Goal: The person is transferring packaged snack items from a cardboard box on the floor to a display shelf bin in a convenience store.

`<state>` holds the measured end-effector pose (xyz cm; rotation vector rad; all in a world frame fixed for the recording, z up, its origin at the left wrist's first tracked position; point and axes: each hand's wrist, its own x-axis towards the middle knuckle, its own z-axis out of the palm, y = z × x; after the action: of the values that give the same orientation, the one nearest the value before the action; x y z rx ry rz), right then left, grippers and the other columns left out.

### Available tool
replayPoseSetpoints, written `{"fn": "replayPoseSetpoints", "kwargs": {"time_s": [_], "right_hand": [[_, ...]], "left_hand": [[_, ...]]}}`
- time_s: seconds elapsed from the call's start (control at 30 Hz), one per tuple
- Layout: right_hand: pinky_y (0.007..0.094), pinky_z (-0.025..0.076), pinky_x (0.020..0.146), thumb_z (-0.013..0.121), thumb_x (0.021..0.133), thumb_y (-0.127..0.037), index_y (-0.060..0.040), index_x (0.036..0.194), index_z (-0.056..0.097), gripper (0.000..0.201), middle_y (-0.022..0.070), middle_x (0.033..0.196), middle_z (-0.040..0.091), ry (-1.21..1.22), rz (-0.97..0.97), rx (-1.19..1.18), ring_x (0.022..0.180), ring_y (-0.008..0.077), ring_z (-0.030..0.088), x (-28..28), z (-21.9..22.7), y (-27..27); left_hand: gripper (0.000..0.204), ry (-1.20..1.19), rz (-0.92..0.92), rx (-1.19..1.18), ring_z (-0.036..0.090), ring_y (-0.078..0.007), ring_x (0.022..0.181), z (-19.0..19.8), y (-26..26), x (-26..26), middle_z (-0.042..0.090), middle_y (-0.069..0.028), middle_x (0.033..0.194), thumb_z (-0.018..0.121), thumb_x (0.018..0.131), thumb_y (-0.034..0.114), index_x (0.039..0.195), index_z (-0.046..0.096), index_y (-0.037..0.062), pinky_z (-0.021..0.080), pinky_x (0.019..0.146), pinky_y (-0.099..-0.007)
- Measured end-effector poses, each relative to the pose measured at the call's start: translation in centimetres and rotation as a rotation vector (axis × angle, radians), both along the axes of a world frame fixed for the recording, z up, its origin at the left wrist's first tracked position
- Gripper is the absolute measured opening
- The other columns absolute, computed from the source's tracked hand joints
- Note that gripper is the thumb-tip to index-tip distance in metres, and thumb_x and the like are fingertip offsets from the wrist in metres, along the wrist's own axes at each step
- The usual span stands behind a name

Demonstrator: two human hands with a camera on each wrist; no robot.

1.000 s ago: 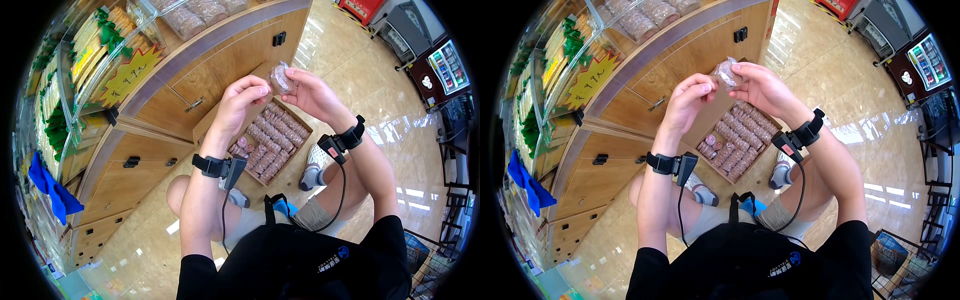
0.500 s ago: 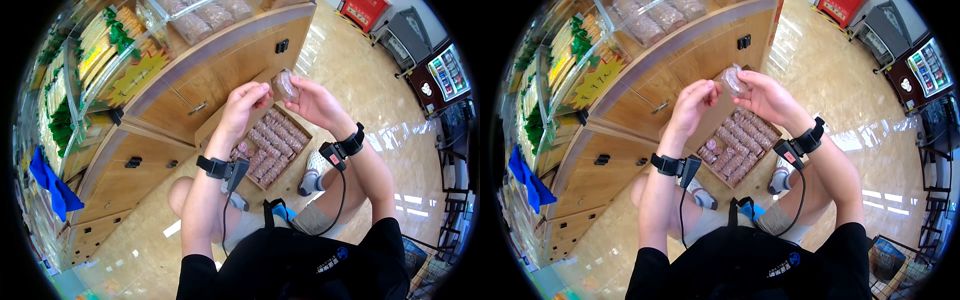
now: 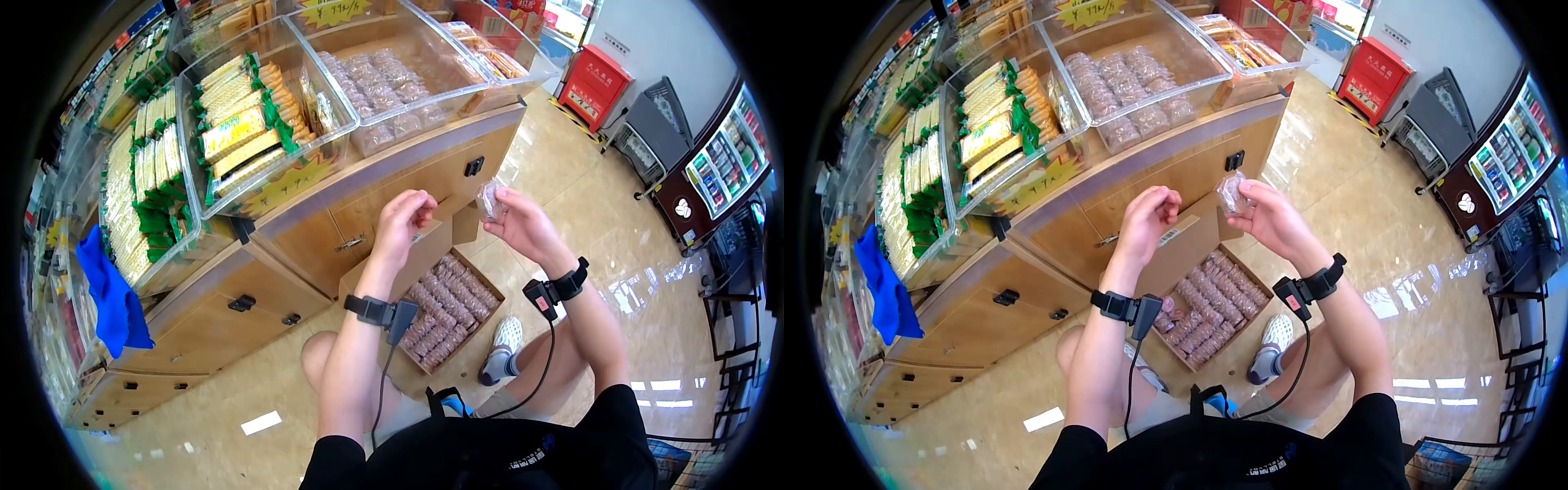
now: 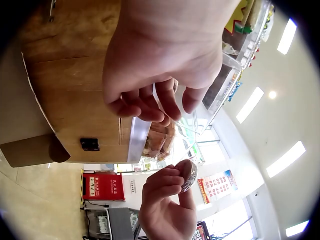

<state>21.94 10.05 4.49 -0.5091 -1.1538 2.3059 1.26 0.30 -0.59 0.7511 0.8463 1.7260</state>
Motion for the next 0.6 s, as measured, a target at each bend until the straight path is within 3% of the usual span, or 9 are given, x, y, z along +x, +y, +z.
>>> {"fn": "replayPoseSetpoints", "kwargs": {"time_s": [0.37, 0.6], "right_hand": [[0.0285, 0.052, 0.071, 0.055, 0.09, -0.019, -0.0073, 0.101, 0.056, 0.016, 0.0003, 0.092, 0.061, -0.16, 0.043, 0.414, 0.078, 0.0097, 0.06, -2.9, 11.8, 2.2], [0.0283, 0.05, 0.077, 0.055, 0.09, -0.025, -0.006, 0.104, 0.057, 0.024, 0.0019, 0.097, 0.062, -0.211, 0.101, 0.745, 0.084, 0.0113, 0.061, -7.5, 20.2, 3.2]], "left_hand": [[0.019, -0.196, 0.078, 0.064, 0.05, -0.0113, 0.071, 0.8, 0.7, -1.8, 0.057, -0.0045, 0.084, 0.052, 0.09, 0.024, 0.083, 0.055, 0.0063, 0.041, 0.066, -0.0262], [0.019, -0.235, 0.097, 0.08, 0.051, -0.0109, 0.071, 1.1, 1.0, -2.5, 0.057, -0.0036, 0.085, 0.053, 0.09, 0.025, 0.082, 0.056, 0.0072, 0.042, 0.066, -0.0261]]}}
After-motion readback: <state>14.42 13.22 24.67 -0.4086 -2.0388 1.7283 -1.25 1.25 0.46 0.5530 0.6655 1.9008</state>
